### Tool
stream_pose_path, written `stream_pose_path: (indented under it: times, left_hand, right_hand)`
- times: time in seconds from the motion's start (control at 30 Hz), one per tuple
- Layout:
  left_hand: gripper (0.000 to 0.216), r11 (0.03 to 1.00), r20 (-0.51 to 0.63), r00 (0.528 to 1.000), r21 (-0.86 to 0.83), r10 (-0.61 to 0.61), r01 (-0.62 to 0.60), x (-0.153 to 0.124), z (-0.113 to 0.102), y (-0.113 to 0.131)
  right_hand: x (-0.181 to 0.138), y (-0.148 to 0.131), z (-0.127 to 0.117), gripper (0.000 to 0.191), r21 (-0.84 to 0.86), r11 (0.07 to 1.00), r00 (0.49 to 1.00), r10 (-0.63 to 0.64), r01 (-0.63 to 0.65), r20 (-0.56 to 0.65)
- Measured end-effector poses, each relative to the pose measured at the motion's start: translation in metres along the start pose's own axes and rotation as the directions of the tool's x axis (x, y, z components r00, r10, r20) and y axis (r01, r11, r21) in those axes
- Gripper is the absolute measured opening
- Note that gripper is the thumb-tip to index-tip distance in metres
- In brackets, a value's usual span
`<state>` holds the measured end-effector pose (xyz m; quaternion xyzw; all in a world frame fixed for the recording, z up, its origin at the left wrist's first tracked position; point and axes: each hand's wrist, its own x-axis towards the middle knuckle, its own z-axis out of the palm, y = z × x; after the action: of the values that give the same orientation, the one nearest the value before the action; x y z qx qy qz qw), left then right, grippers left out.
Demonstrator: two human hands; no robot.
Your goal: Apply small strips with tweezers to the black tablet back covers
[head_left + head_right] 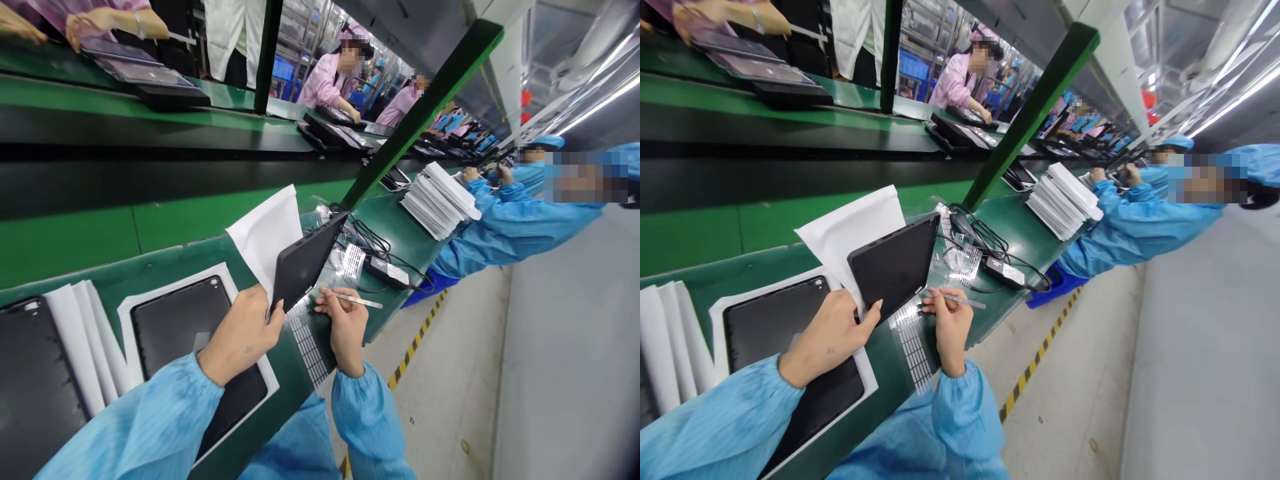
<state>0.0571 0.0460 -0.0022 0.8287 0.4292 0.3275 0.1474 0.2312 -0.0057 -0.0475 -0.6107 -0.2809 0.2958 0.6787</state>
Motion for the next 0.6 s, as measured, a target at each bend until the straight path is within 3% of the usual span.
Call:
stream_pose_path:
  times: [0.3,0.6]
  left_hand:
    - [0.044,0.999,-0.001,0.999,0.002,0.049,-0.049,-0.0005,0.0018,-0.0024]
    - [0.045,1.0,0.034,0.999,-0.02,0.011,-0.01,-0.0007,0.0027,-0.0028]
  right_hand:
    - [-0.0007,0.0009,-0.0008,0.023,-0.063,0.998,1.0,-0.01,0.011,0.02]
    - [-0.0033,-0.0025,0.001,0.022,-0.15,0.988,0.999,-0.036,0.04,0.028]
